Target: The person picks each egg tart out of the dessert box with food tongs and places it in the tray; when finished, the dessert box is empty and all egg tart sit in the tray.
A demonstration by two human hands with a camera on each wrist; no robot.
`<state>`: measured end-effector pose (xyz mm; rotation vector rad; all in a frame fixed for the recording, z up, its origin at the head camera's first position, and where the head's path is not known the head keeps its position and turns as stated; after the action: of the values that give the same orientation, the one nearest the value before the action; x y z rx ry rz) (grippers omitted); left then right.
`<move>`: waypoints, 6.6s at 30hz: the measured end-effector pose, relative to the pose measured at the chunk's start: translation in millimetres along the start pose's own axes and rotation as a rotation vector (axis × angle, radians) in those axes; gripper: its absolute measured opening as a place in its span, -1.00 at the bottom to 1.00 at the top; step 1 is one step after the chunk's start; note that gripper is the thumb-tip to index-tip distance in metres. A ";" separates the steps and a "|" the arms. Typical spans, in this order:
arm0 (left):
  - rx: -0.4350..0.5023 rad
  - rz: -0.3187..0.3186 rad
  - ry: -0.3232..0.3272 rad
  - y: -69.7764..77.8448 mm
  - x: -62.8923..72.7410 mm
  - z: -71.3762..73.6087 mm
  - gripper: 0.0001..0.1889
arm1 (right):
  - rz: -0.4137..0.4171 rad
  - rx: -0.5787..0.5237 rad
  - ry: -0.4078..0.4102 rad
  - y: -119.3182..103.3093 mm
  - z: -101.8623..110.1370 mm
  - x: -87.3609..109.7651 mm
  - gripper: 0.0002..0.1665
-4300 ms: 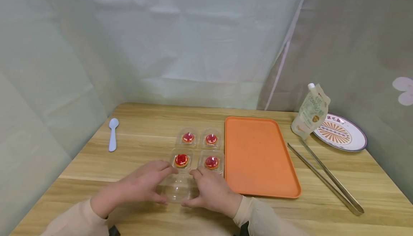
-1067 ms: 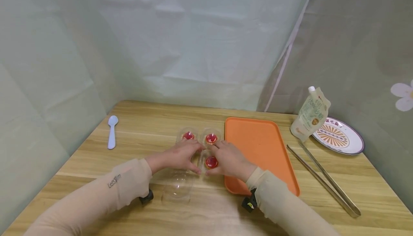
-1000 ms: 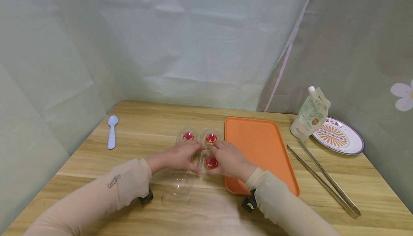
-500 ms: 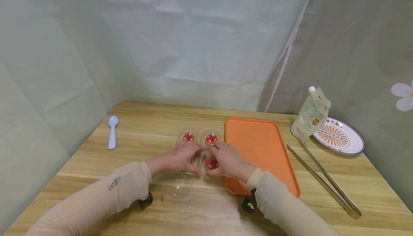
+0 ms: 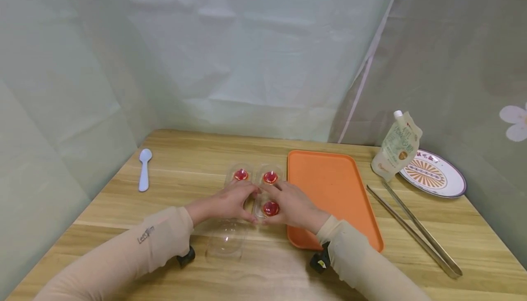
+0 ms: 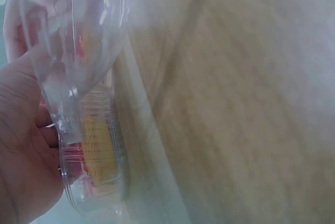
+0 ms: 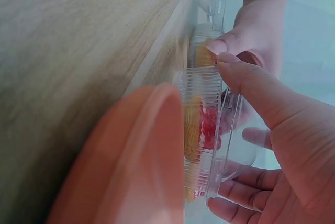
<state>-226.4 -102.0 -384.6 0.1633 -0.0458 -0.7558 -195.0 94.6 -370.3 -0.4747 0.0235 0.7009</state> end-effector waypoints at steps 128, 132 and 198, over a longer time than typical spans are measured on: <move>-0.221 0.001 0.055 71.4 58.1 1.2 -0.15 | 0.029 0.004 0.195 -6.4 -21.4 90.6 -0.05; -0.243 -0.015 0.071 72.0 59.3 3.0 -0.16 | 0.011 0.011 0.182 -6.5 -20.0 91.3 -0.05; 0.288 0.245 0.194 -112.0 18.6 19.7 -0.29 | -0.049 -0.060 -0.143 -9.9 67.5 -63.5 -0.29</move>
<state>-290.9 -197.4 -383.8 0.4959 0.0102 -0.4835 -246.7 77.9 -294.6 -0.4799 -0.1431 0.6872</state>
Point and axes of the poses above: each hand's wrist, its own x-axis away from the middle knuckle, its own z-axis out of the back of the hand, y = z × x, the point moved 1 cm from there along -x, towards the middle knuckle, and after that the axes turned 15 degrees about -x, right-handed, at the moved point
